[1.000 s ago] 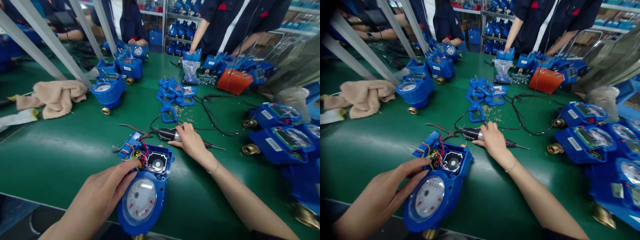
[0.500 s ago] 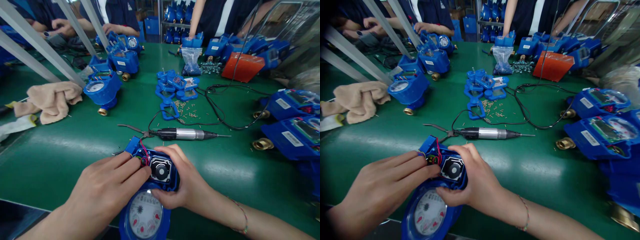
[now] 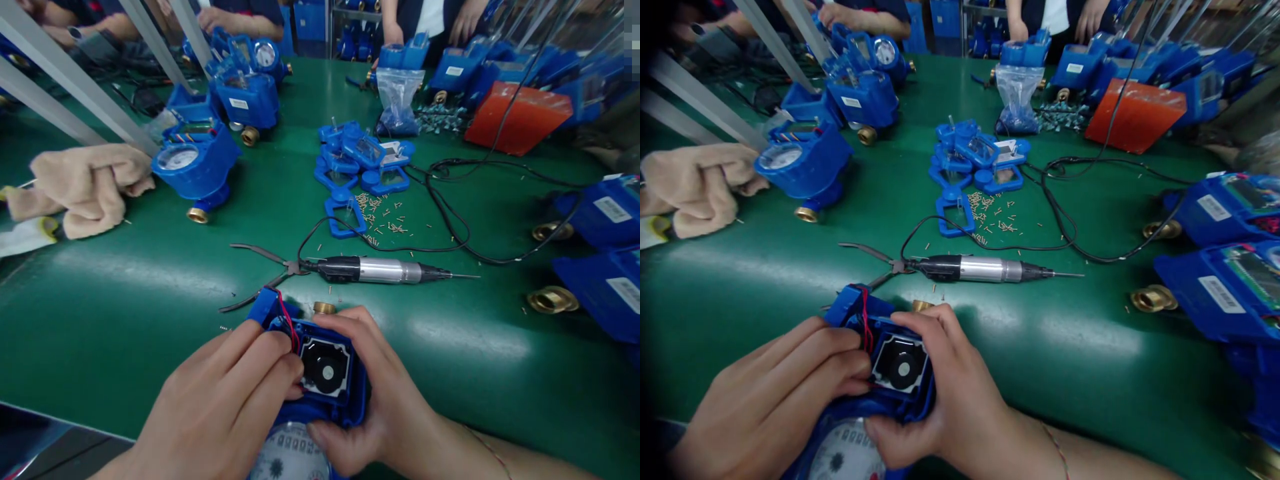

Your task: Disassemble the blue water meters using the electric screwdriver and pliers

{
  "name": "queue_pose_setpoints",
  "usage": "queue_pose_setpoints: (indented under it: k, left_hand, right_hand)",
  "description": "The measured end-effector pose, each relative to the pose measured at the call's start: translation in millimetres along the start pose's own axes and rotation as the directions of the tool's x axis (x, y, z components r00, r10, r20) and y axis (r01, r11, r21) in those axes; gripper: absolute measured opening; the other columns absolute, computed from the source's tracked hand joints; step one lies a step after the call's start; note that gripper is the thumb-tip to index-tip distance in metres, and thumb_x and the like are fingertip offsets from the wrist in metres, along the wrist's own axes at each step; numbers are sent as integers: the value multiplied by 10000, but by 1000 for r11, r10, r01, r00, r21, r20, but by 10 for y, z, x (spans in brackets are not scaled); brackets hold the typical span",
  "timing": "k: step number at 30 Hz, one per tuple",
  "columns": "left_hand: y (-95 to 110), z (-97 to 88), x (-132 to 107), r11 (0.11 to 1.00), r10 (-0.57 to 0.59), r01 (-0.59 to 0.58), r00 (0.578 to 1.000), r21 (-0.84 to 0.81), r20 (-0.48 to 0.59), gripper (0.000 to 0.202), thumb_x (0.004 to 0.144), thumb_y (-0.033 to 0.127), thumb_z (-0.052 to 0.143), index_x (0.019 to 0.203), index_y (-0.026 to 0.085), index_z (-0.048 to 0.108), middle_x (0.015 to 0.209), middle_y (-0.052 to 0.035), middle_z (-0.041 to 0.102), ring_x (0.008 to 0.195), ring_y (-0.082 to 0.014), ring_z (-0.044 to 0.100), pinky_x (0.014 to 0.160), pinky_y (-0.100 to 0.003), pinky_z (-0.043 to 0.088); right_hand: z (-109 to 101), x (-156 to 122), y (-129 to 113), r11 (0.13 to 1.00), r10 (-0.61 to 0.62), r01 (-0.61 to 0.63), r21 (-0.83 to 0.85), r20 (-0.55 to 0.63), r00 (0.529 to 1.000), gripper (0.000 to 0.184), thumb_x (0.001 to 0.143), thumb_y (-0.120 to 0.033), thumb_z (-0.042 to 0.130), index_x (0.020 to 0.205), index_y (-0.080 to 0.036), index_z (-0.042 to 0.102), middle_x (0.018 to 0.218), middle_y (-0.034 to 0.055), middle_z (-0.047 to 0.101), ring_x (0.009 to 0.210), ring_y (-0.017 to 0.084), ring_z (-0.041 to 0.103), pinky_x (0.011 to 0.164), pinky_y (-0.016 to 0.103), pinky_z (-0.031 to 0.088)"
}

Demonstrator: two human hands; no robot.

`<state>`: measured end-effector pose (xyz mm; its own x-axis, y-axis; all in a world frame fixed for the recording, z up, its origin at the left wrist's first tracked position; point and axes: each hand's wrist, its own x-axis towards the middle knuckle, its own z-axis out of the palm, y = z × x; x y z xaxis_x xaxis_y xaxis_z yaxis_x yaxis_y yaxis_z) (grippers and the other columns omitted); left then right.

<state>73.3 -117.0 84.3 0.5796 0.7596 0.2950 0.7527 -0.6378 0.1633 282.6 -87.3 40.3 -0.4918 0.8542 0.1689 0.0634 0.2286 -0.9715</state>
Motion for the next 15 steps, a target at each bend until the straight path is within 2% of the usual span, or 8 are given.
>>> queue_pose_setpoints:
  k: [4, 8, 12, 15]
  left_hand:
    - [65, 53, -70, 998, -53, 50, 989, -25, -135, 216, 931, 56, 459, 1075, 168, 575, 1056, -85, 627, 1003, -239, 573, 871, -420, 542]
    - [129, 103, -134, 994, -106, 100, 979, -45, -172, 243, 950, 65, 419, 1101, 178, 572, 1100, -79, 630, 1107, -241, 561, 1017, -441, 487]
    - [117, 30, -112, 992, -119, 111, 983, -63, -140, 233, 956, 88, 441, 1127, 178, 571, 1125, -77, 639, 1124, -240, 572, 1052, -419, 466]
    - [42, -69, -113, 978, -148, 141, 989, -151, -33, 241, 966, 130, 457, 1139, 234, 588, 1133, -45, 646, 1096, -212, 597, 943, -339, 526]
  right_hand:
    - [-12, -10, -12, 1000, 21, -21, -20, 14, 1000, 770, 642, -360, 769, 1340, -269, 457, 1175, 82, 480, 1033, 266, 544, 916, 458, 516]
    - [-17, 0, -24, 1000, 23, -23, -7, 14, 1000, 801, 620, -361, 784, 1345, -277, 453, 1144, 73, 487, 1016, 267, 550, 896, 454, 523]
    - [-17, 9, -26, 1000, 9, -9, -11, 14, 1000, 788, 635, -345, 777, 1349, -285, 450, 1151, 68, 488, 1035, 264, 551, 916, 455, 511]
    - [-19, 0, -29, 1000, 20, -20, -22, 5, 1000, 785, 639, -369, 782, 1348, -287, 455, 1176, 74, 488, 1060, 274, 548, 942, 472, 498]
